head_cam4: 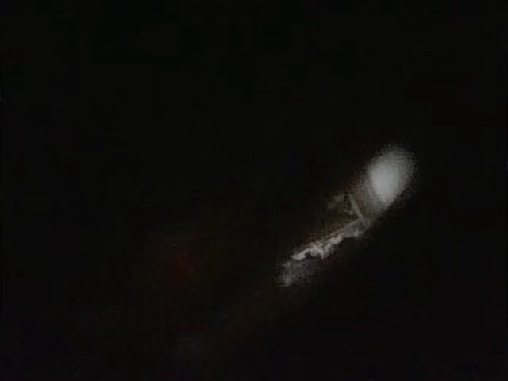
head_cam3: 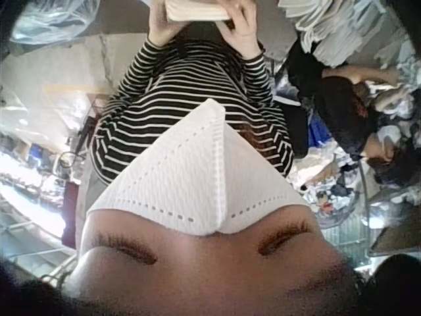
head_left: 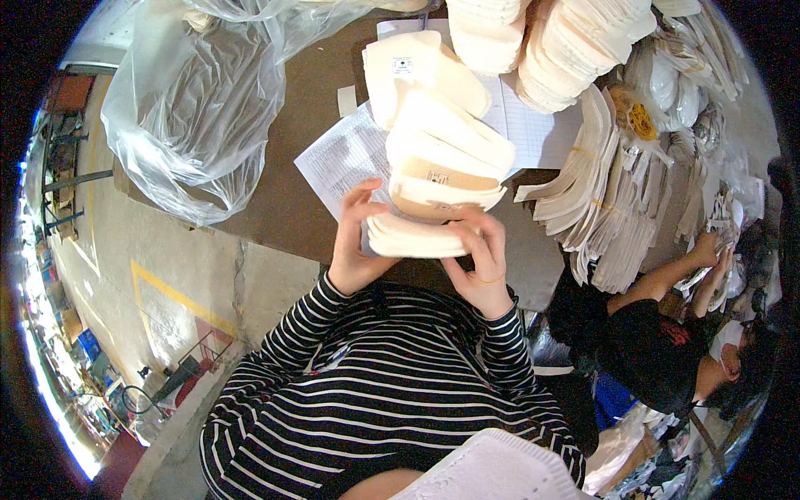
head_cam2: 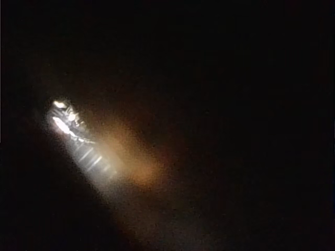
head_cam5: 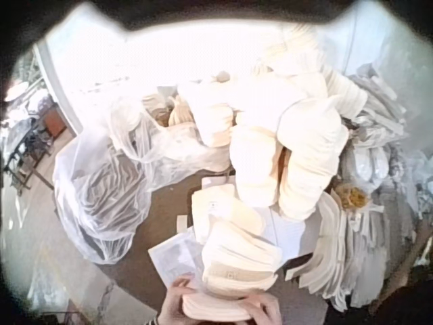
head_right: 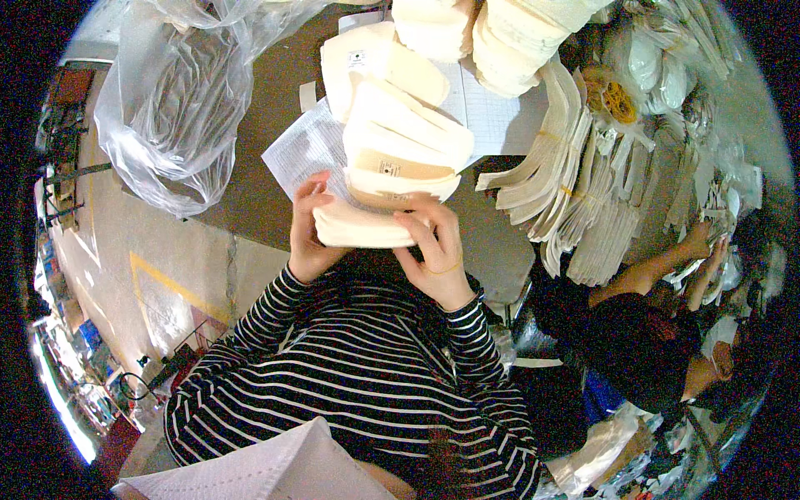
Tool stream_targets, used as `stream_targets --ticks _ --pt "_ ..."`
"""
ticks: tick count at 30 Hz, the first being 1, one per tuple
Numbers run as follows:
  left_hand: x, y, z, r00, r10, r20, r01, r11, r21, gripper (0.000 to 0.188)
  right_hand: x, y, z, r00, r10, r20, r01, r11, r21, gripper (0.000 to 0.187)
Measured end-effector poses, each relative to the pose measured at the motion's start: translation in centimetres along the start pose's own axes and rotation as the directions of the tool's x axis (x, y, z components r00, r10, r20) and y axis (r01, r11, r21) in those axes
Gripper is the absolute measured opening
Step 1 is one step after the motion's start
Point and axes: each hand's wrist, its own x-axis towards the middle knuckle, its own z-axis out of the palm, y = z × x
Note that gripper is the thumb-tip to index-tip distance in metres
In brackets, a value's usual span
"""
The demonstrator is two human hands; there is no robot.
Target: The person repeatedly picks up small, folded, off-white fabric pieces from a table, aligns them, and stacks them into neat piles. The person occasionally places completed stacks into a clear plastic bag. A coworker is visible in the background handling similar items.
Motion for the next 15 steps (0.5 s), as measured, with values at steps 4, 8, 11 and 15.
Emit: stream_targets --ticks 4,8,11,15 --pt "-1.9 -1.8 -0.4 0.996 -0.049 -0.077 0.043 0.996 -0.079 0.067 -0.2 0.1 0.3 0.997 -0.014 0.077 0.017 0.999 -0.035 0.059" --pt "-1.5 -0.4 0.5 0.994 -0.058 -0.089 0.056 0.998 -0.023 0.077 0.1 -1.1 0.6 0.999 0.041 -0.009 -0.041 0.999 0.009 0.062" --pt "-1.2 -0.3 0.6 0.989 -0.074 -0.125 0.072 0.997 -0.017 0.08 0.1 -0.8 1.5 0.994 0.101 -0.036 -0.097 0.99 0.1 0.06" --pt "-1.9 -1.4 0.0 0.954 -0.18 -0.238 0.155 0.981 -0.118 0.072 -0.1 -0.5 0.6 0.994 0.107 -0.023 -0.104 0.991 0.082 0.054"
